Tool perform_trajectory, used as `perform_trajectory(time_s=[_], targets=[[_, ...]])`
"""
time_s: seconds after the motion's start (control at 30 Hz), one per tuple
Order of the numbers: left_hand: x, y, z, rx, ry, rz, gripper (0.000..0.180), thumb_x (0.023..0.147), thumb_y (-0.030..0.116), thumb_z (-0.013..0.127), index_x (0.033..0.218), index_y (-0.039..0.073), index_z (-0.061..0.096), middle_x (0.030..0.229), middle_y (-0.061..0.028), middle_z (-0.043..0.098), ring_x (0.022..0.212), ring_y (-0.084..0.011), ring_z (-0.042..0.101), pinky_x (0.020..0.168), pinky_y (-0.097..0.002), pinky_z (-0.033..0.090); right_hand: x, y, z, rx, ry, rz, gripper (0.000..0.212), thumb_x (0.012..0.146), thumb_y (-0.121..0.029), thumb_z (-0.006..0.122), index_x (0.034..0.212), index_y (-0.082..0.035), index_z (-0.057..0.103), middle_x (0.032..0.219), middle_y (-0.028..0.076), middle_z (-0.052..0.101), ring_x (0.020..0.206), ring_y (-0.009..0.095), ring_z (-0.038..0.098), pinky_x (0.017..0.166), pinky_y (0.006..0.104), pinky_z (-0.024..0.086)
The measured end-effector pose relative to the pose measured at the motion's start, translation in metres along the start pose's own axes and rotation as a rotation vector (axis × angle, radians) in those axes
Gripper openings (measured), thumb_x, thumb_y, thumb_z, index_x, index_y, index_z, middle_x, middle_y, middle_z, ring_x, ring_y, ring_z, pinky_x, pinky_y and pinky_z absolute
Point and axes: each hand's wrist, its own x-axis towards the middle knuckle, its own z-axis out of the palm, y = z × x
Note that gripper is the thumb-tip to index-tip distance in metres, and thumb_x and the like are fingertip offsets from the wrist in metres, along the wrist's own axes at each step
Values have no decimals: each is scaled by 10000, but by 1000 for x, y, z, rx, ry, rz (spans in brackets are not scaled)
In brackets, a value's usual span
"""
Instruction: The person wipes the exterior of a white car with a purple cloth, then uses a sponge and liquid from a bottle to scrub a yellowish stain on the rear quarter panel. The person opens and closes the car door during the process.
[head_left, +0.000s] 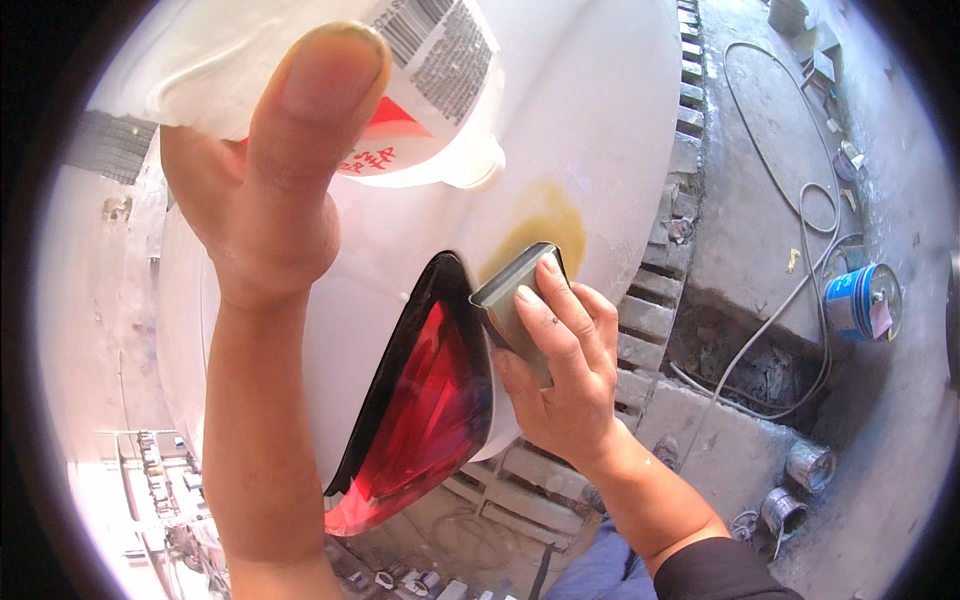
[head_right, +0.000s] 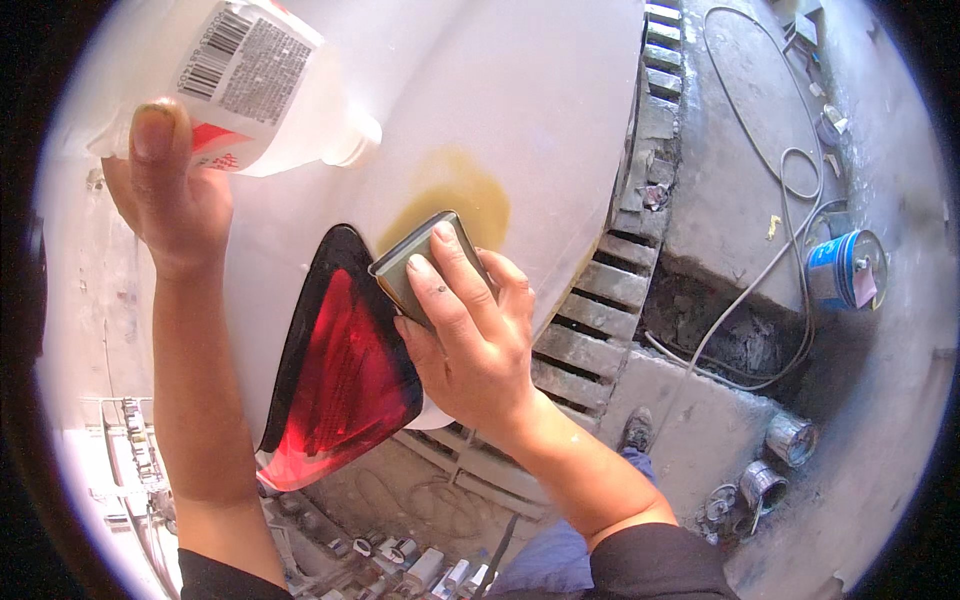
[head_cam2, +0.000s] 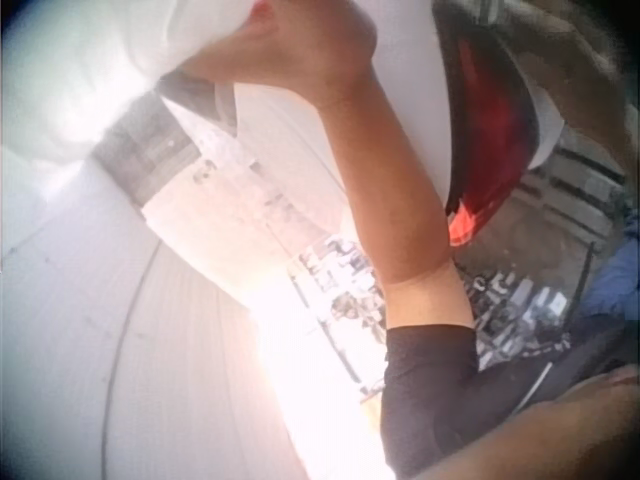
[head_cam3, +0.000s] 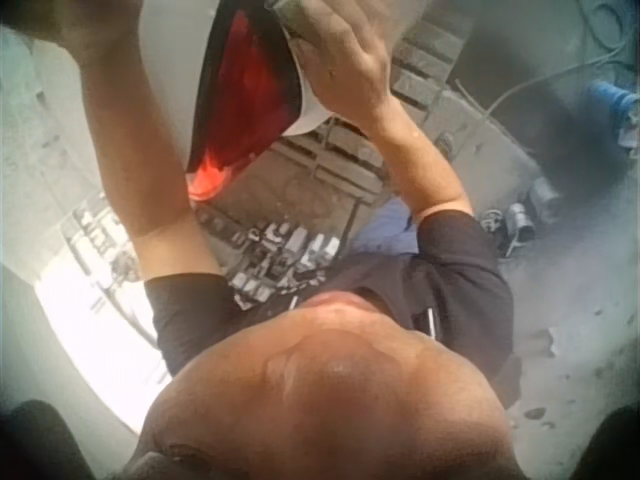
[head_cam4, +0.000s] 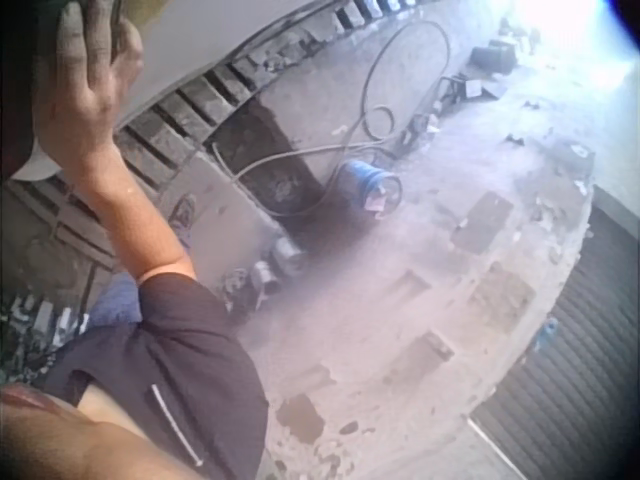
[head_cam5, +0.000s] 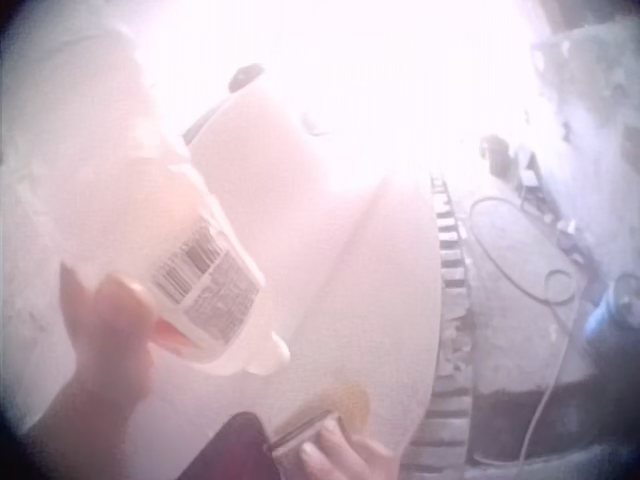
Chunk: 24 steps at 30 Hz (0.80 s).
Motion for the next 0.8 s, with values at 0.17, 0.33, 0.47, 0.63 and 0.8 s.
perform_trajectory(time_s=[0.17, 0.33, 0.47, 0.63, 0.8], targets=[[4, 5, 9, -64, 74, -8, 638, 936, 657, 569, 851, 30, 652, 749, 10, 555, 669, -66, 536, 559, -234, 365, 59, 31, 6, -105, 120, -24, 511, 786, -72, 761, 1274, -25, 617, 1363, 249, 599, 1187, 423, 592, 990, 478, 432], [1, -5, -1, 19, 21, -24, 646, 947, 645, 556, 1035, 9, 625, 937, -45, 603, 821, -123, 607, 650, -270, 463, -27, 3, 7, 67, 53, 13, 507, 825, -111, 766, 1302, -43, 609, 1374, 241, 599, 1178, 384, 600, 1015, 487, 427], [4, -1, 8, -33, 44, 53, 668, 955, 633, 546, 1160, -2, 594, 1064, -78, 621, 926, -165, 644, 716, -297, 522, 28, 36, 12, -33, 174, -74, 490, 824, -100, 744, 1288, -28, 603, 1354, 246, 605, 1157, 408, 598, 1008, 482, 423], [16, -43, -9, 97, -8, 499, 723, 966, 618, 534, 1316, -14, 556, 1222, -120, 644, 1057, -217, 691, 799, -331, 596, 16, 26, 21, -11, 183, -71, 517, 826, -95, 739, 1316, -16, 591, 1386, 253, 581, 1207, 411, 574, 1015, 481, 416], [12, 20, 31, -342, -10, 230, 500, 885, 370, 759, 1149, -41, 654, 1035, -65, 695, 938, -141, 628, 869, -278, 480, 11, 21, 16, -65, 167, -40, 511, 815, -113, 754, 1295, -27, 600, 1379, 245, 584, 1148, 417, 589, 986, 479, 429]])
